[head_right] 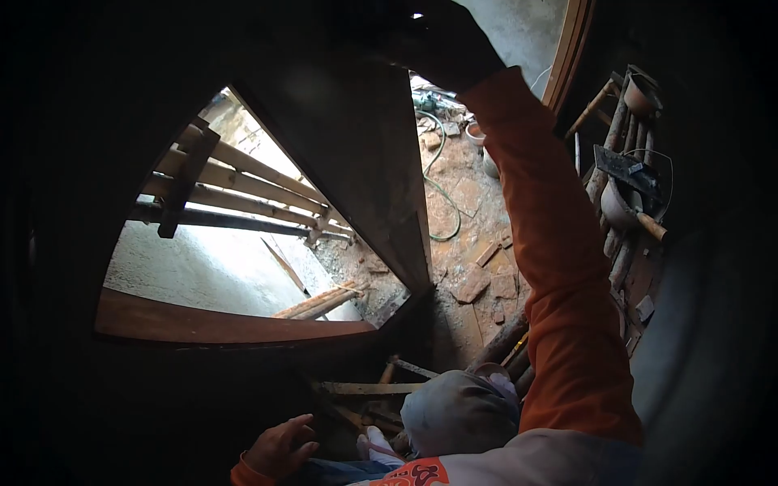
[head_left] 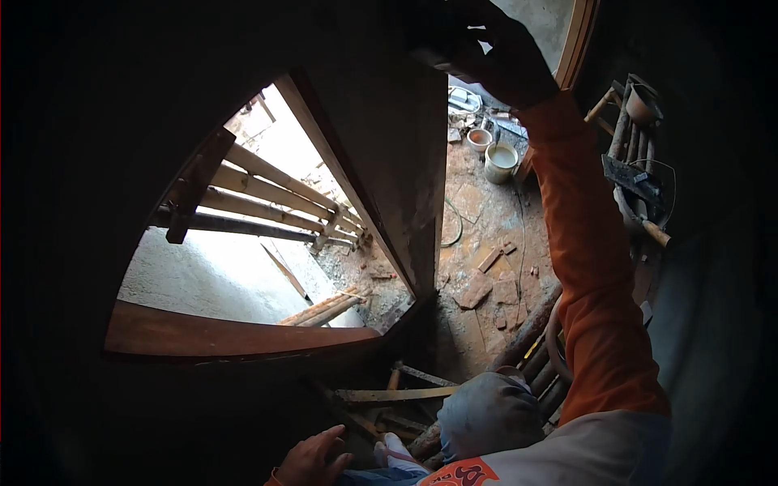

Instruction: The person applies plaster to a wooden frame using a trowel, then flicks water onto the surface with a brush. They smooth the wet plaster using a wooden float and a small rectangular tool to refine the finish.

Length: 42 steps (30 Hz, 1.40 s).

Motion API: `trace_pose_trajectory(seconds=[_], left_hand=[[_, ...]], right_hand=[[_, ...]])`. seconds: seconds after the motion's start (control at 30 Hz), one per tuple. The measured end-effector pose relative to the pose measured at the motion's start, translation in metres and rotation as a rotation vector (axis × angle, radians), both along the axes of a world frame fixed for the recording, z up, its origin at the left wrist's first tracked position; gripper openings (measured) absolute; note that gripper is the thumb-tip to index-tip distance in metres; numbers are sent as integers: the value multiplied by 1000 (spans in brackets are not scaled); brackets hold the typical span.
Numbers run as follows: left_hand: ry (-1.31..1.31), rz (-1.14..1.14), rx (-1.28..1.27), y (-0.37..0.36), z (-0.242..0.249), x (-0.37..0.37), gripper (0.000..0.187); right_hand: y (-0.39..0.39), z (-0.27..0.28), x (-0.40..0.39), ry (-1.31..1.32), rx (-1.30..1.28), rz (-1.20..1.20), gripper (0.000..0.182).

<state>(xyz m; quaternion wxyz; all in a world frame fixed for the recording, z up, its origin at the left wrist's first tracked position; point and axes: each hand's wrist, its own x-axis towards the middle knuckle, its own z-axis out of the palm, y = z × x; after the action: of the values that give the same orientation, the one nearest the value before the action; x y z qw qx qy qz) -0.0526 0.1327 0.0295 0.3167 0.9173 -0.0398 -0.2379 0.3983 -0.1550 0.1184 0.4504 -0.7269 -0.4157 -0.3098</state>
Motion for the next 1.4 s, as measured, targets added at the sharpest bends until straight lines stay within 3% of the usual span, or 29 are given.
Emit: trace_pose_trajectory(seconds=[0.03,0.07,0.17,0.2,0.27,0.3,0.4,0.43,0.47,0.53,0.57,0.6,0.63,0.67,0.7,0.73,0.8,0.83,0.9,0.93,1.0,1.07,1.13,1.27,1.3,1.37,1.4], left_hand=[[-2,8,-11,1,-1,1,50],[5,10,-15,2,-3,3,50],[-3,7,22,8,-5,4,49],[4,16,18,8,-8,5,49],[0,27,12,6,-11,7,49],[11,32,6,6,-12,7,49],[27,33,-11,9,-10,4,49],[41,29,-23,10,-8,1,49],[36,35,-30,9,-6,1,49],[6,51,6,6,-2,2,48],[3,54,-1,6,-2,3,48],[10,52,-12,7,-2,4,48],[21,51,-21,9,-3,3,48],[20,57,-24,11,-7,2,48],[-25,35,-23,15,-13,1,49],[-64,14,-23,15,-17,-2,49],[-63,24,-8,14,-15,-3,50],[-72,25,7,14,-14,-2,51],[-79,15,3,15,-13,-4,51],[-94,4,0,14,-12,-6,51],[-40,19,9,13,-9,-5,51],[12,31,23,13,-9,-3,50],[-26,-3,66,12,-9,-4,52],[-44,5,69,9,-11,-1,51],[-20,33,61,7,-9,-1,51],[4,49,55,3,-4,-2,52],[-10,53,52,0,0,-3,50]], right_hand=[[5,-6,-3,-232,6,23,40],[9,-18,-12,-242,-66,-103,46],[19,-112,-28,-229,-187,-129,47],[24,-178,-17,-66,-239,-62,47],[32,-216,-65,38,-181,-26,46],[29,-240,-68,277,-204,7,43],[17,-215,-57,180,-160,117,40],[17,-163,-71,426,-43,173,38],[8,-148,-54,366,20,270,37],[-8,-67,-55,1004,57,546,38],[-12,-38,-54,678,-24,498,38],[-22,-21,-36,491,-147,361,36],[-18,3,-38,375,-40,385,36],[-26,24,-21,170,-170,286,38],[-27,36,-9,256,-40,214,40],[-39,53,23,-19,-169,341,47],[20,89,-59,210,65,356,18],[30,92,-72,216,63,360,18],[41,90,-82,117,-41,49,20],[39,71,-73,126,-50,57,20],[31,3,-41,-317,-287,-26,53],[40,-66,-57,-438,-359,-136,53],[47,-159,-59,-105,-337,-1,46],[45,-304,-67,-110,-417,-50,44],[41,-312,-74,-108,-412,-52,44],[33,-321,-82,279,-441,3,39],[29,-306,-81,273,-441,-8,39]])
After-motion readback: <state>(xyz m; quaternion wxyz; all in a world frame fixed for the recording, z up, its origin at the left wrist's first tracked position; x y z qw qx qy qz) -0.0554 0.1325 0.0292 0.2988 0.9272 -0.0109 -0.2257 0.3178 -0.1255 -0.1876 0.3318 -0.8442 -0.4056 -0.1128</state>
